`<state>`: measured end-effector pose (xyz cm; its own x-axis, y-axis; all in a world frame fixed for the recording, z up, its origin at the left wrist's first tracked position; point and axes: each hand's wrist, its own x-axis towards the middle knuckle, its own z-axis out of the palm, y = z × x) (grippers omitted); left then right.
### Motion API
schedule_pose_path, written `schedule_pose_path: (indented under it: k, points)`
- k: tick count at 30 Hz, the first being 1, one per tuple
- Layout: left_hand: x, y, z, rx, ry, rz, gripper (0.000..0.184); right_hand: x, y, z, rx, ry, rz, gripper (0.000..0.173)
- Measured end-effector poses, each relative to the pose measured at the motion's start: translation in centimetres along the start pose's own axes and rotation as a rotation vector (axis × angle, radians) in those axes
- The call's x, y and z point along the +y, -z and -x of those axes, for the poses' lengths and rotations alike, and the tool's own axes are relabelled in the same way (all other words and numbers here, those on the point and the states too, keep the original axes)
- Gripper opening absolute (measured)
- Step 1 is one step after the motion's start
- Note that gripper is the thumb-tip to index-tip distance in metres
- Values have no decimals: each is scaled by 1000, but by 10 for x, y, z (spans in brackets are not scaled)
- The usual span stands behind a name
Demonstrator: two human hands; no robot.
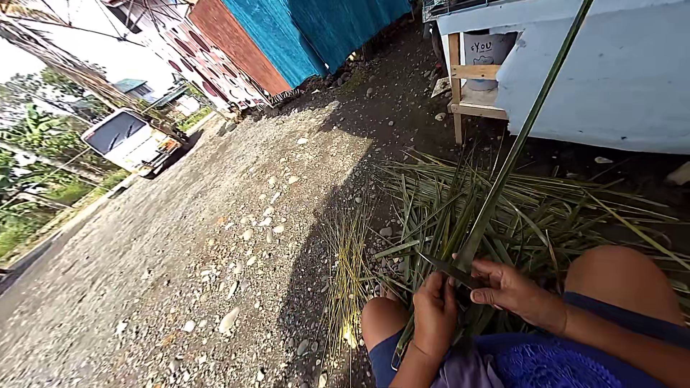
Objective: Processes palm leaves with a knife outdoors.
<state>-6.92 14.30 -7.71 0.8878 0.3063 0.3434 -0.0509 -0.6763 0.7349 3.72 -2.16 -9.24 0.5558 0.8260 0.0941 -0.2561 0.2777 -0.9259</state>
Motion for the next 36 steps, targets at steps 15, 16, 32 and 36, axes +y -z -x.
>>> schedule_pose_path:
  k: [15, 16, 32, 36]
  points:
    - [9, 18, -7, -289, 573, 745, 16, 14, 10, 2, -58, 106, -43, 33]
    - [9, 18, -6, -283, 570, 752, 16, 14, 10, 2, -62, 108, -46, 34]
    - [3, 32, -16, -505, 628, 868, 15, 13, 6, 1, 146, 173, 192, 51]
    - [-2, 34, -22, -498, 577, 760, 13, 9, 1, -1, 233, 99, 242, 52]
